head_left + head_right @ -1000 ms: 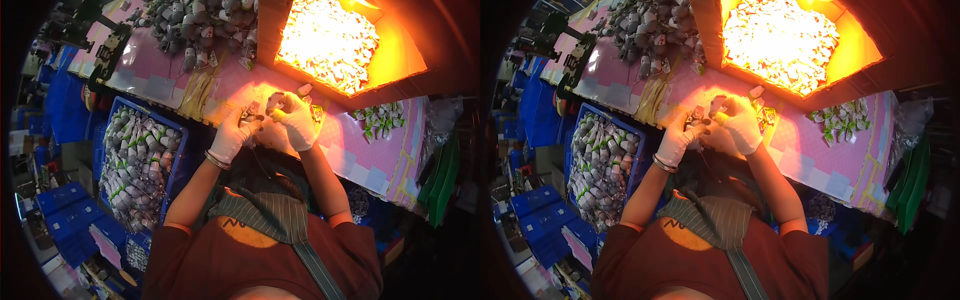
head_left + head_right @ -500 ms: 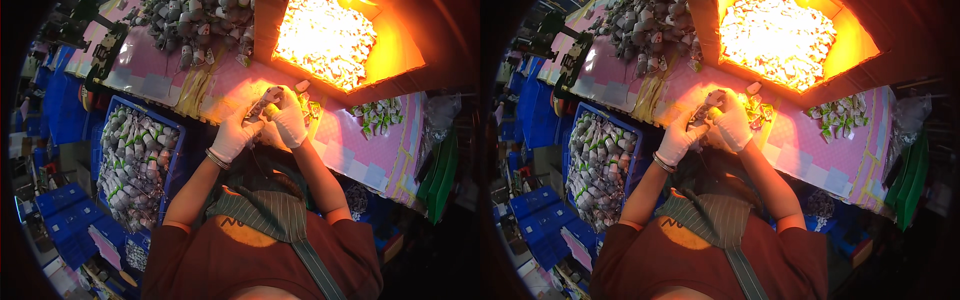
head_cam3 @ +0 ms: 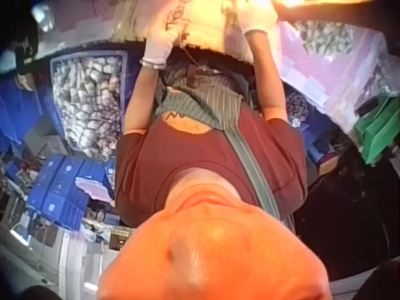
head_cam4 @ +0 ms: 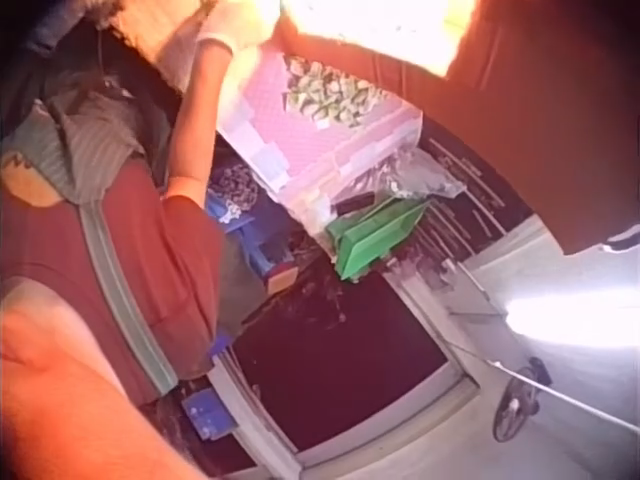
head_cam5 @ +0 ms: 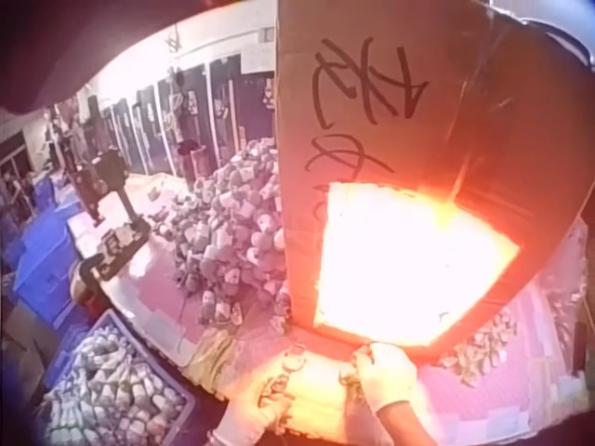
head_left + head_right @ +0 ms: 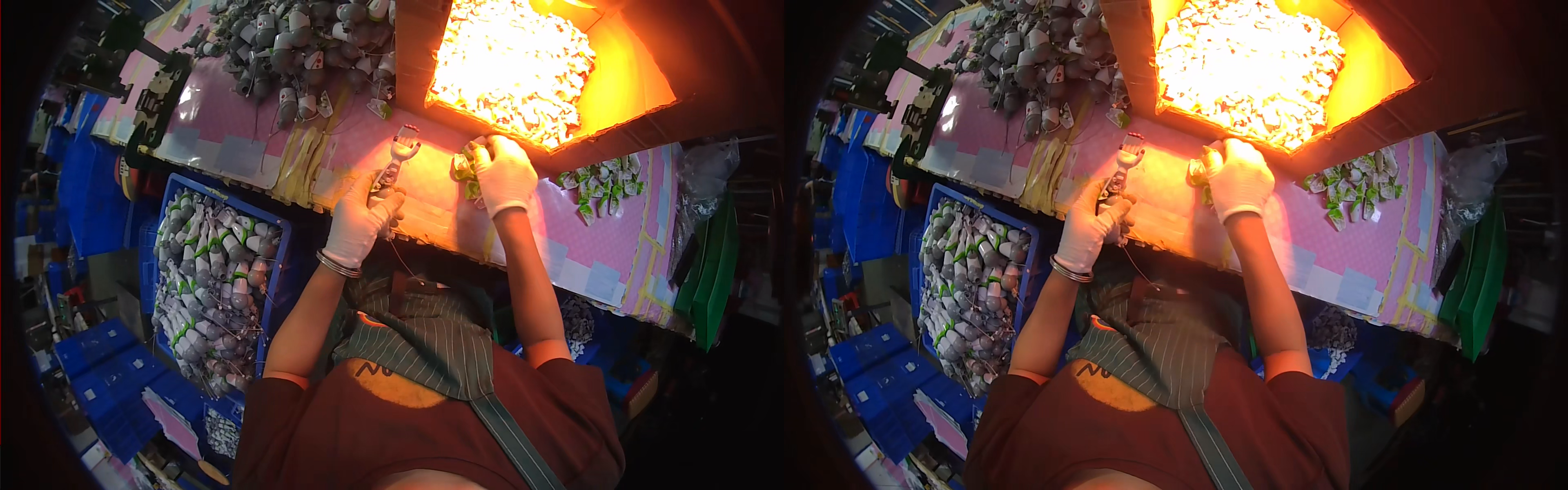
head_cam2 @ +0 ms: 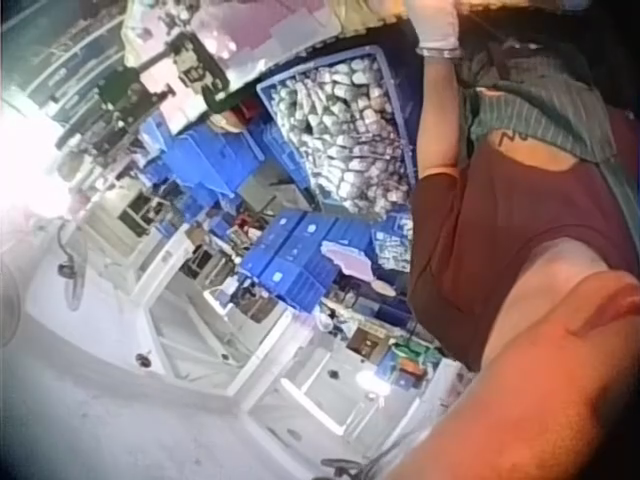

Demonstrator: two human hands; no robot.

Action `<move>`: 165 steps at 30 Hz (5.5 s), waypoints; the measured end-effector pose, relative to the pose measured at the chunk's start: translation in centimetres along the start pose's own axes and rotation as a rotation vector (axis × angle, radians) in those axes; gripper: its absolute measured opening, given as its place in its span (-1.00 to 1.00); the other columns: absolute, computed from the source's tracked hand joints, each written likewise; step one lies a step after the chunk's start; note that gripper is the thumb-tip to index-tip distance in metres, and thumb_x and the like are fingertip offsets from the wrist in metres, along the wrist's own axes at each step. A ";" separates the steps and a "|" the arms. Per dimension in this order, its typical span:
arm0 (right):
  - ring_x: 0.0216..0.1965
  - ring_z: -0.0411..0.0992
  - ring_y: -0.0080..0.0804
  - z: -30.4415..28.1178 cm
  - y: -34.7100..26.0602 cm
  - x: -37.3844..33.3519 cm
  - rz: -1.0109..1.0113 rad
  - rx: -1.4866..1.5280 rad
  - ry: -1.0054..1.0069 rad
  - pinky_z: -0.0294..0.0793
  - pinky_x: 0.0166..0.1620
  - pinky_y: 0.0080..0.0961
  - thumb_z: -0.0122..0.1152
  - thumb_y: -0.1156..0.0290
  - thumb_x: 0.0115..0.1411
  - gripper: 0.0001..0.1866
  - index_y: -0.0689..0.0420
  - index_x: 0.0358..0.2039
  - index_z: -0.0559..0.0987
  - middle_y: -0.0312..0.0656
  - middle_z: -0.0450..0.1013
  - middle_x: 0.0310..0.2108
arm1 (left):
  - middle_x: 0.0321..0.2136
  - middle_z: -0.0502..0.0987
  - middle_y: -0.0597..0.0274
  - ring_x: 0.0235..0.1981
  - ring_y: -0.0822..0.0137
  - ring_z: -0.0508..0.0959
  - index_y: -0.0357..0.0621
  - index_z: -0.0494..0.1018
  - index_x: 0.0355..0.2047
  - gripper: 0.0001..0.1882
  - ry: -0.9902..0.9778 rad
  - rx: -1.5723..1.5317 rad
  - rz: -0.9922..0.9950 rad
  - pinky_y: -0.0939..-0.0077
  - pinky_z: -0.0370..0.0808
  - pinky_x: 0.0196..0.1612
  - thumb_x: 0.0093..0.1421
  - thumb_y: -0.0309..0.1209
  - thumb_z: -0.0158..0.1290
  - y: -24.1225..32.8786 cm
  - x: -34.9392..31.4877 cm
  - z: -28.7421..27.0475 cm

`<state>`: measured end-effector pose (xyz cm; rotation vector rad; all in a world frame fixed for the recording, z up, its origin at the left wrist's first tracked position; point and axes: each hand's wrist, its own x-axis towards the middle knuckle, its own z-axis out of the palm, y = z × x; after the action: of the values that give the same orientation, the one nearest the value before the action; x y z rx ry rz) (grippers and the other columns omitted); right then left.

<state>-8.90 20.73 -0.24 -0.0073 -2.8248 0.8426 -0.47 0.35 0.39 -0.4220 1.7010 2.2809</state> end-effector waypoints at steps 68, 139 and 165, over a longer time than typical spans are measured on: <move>-0.12 0.42 -0.23 2.9 -8.5 -5.3 -0.891 0.439 -0.267 0.46 -0.18 -0.45 0.31 0.64 -0.05 -0.56 0.21 -0.09 0.50 -0.07 0.42 -0.09 | -0.63 0.48 0.30 -0.66 0.51 0.49 -0.17 0.46 -0.31 -0.68 0.417 0.399 0.037 0.58 0.44 -0.60 0.08 -0.17 0.13 2.7 -11.6 -12.7; -0.45 0.40 -0.63 2.8 -5.0 -3.4 0.204 1.194 -0.677 0.40 -0.38 -0.67 0.05 0.32 0.28 -0.73 0.20 -0.10 0.51 -0.30 0.51 -0.33 | -0.32 0.49 0.21 -0.50 0.49 0.46 -0.20 0.23 0.07 -0.47 -0.160 -0.012 -0.028 0.63 0.43 -0.42 0.19 -0.24 0.13 2.1 -2.7 -3.1; -0.56 0.35 -0.61 1.7 -6.3 -4.7 0.496 1.372 -1.032 0.36 -0.53 -0.74 -0.01 0.29 0.29 -0.76 0.21 -0.24 0.47 -0.19 0.45 -0.40 | -0.32 0.47 0.05 -0.32 0.05 0.55 -0.18 0.35 -0.16 -0.64 0.194 0.892 0.631 0.36 0.50 -0.28 0.04 -0.52 0.19 0.4 -0.9 -2.6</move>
<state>-4.26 14.26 0.87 -0.0973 -2.0983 3.4367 0.43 -2.33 0.35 0.1205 3.0122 1.5142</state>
